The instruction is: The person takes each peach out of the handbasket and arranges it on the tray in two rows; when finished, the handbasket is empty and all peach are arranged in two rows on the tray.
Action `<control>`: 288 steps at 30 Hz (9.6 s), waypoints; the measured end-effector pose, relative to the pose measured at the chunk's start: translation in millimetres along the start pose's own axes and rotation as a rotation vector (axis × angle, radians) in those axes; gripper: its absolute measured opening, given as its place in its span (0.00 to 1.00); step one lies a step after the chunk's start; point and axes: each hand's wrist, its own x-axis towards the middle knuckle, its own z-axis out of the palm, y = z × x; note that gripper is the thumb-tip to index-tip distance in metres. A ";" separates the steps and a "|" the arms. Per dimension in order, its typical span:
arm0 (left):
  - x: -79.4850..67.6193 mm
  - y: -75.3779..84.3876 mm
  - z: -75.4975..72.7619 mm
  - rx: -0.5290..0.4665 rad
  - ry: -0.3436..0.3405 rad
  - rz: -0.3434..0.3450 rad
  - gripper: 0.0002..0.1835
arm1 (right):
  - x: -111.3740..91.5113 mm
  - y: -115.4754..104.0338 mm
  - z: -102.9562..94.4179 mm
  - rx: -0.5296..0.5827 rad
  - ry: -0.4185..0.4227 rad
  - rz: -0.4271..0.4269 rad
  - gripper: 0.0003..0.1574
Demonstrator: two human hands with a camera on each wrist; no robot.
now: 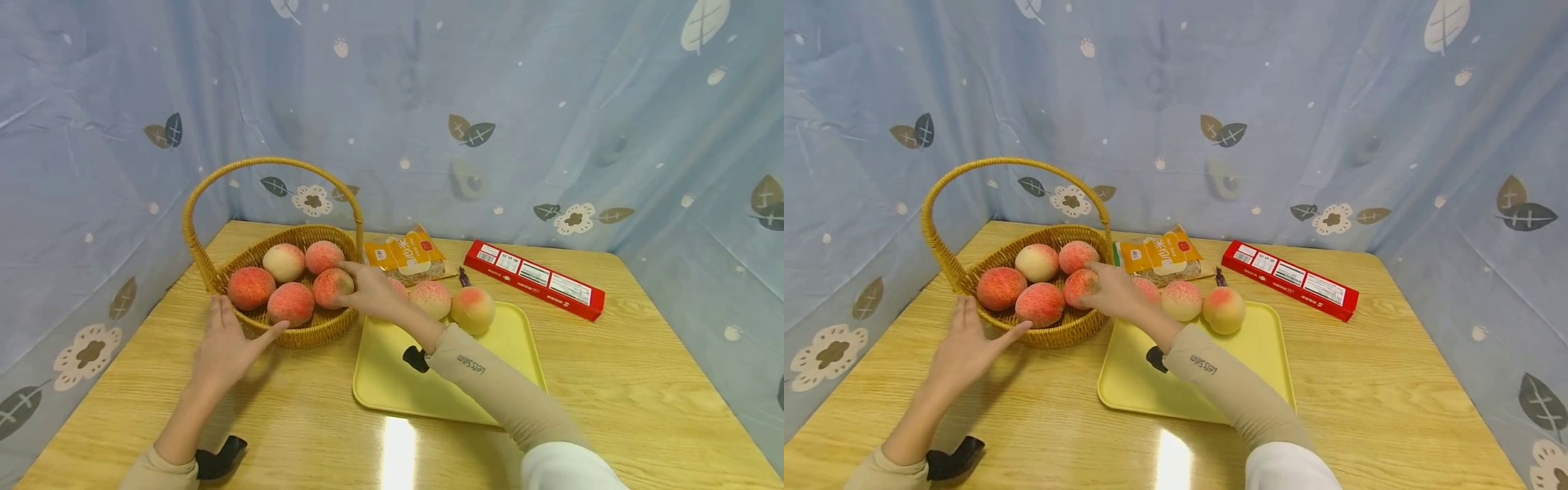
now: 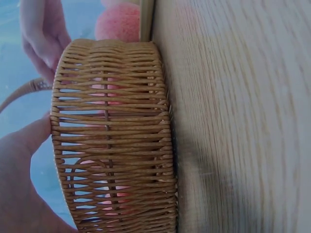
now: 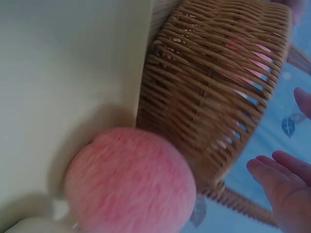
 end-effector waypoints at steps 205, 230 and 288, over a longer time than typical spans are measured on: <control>1.8 -15.1 11.0 -0.081 0.099 0.117 0.62 | 28.8 -30.4 63.1 0.042 0.160 0.186 0.24; 2.6 -12.6 9.6 -0.085 0.074 0.108 0.63 | -41.5 -0.9 -18.5 0.530 0.200 0.177 0.37; -0.8 -11.8 5.6 -0.084 0.083 0.088 0.62 | -62.9 19.0 -39.8 -0.096 -0.206 0.021 0.44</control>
